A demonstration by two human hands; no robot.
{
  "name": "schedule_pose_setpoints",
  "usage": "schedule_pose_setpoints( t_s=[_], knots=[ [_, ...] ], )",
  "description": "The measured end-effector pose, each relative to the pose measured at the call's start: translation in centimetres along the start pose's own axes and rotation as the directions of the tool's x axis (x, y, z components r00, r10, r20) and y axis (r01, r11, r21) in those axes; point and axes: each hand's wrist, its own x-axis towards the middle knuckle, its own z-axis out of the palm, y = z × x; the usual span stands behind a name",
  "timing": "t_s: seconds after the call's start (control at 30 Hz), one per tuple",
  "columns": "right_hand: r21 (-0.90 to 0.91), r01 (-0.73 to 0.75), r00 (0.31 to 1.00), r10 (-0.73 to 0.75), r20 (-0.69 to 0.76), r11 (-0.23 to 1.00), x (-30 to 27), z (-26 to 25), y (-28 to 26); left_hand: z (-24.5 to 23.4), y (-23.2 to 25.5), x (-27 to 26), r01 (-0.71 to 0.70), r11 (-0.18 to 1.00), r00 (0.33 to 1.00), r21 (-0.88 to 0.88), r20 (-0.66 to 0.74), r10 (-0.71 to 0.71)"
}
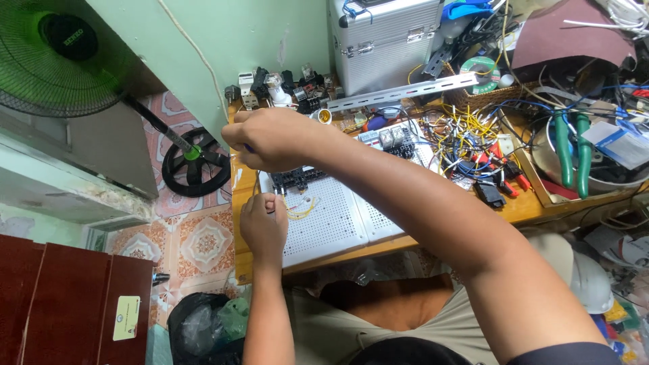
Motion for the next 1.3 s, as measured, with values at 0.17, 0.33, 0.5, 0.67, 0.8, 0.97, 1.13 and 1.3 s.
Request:
schedule_pose_setpoints(
  t_s=[0.17, 0.33, 0.5, 0.67, 0.8, 0.97, 1.13, 1.3],
  knots=[
    [-0.073, 0.003, 1.000, -0.004, -0.009, 0.997, 0.4, 0.3, -0.5, -0.2, 0.2, -0.2, -0.046, 0.996, 0.998, 0.072, -0.026, 0.048],
    [-0.076, 0.018, 0.999, -0.016, 0.031, 0.997, 0.4, -0.5, -1.7, -1.2, -0.1, -0.9, -0.075, 0.997, 0.997, -0.004, -0.031, 0.074],
    [-0.154, 0.000, 0.993, 0.018, 0.119, 0.988, 0.0, -1.0, -2.1, -3.6, 1.9, -1.9, 0.031, 0.974, 0.999, -0.223, -0.004, -0.033],
    [-0.293, 0.057, 0.992, -0.021, 0.123, 0.954, 0.5, -1.5, -2.3, -4.0, 8.3, -2.5, 0.240, 0.706, 0.947, -0.666, 0.320, -0.021],
    [-0.304, 0.108, 0.964, -0.025, 0.263, 0.947, 1.0, -1.3, -1.5, 1.0, 11.4, -2.0, 0.362, 0.461, 0.864, -0.810, 0.477, 0.159],
    [-0.312, 0.100, 0.981, -0.041, 0.190, 0.945, 1.0, -0.7, -0.7, 7.2, 16.3, -0.7, 0.309, 0.443, 0.891, -0.841, 0.420, 0.175],
    [-0.296, 0.022, 0.998, -0.004, 0.062, 0.955, -0.3, -3.0, -1.7, 10.7, 17.9, -0.2, 0.233, 0.432, 0.923, -0.871, 0.339, 0.185],
    [0.011, -0.002, 0.972, 0.000, 0.234, 1.000, -1.4, -3.7, -2.8, 8.4, 11.2, -0.9, 0.141, 0.432, 0.949, -0.891, 0.246, 0.197]
  ],
)
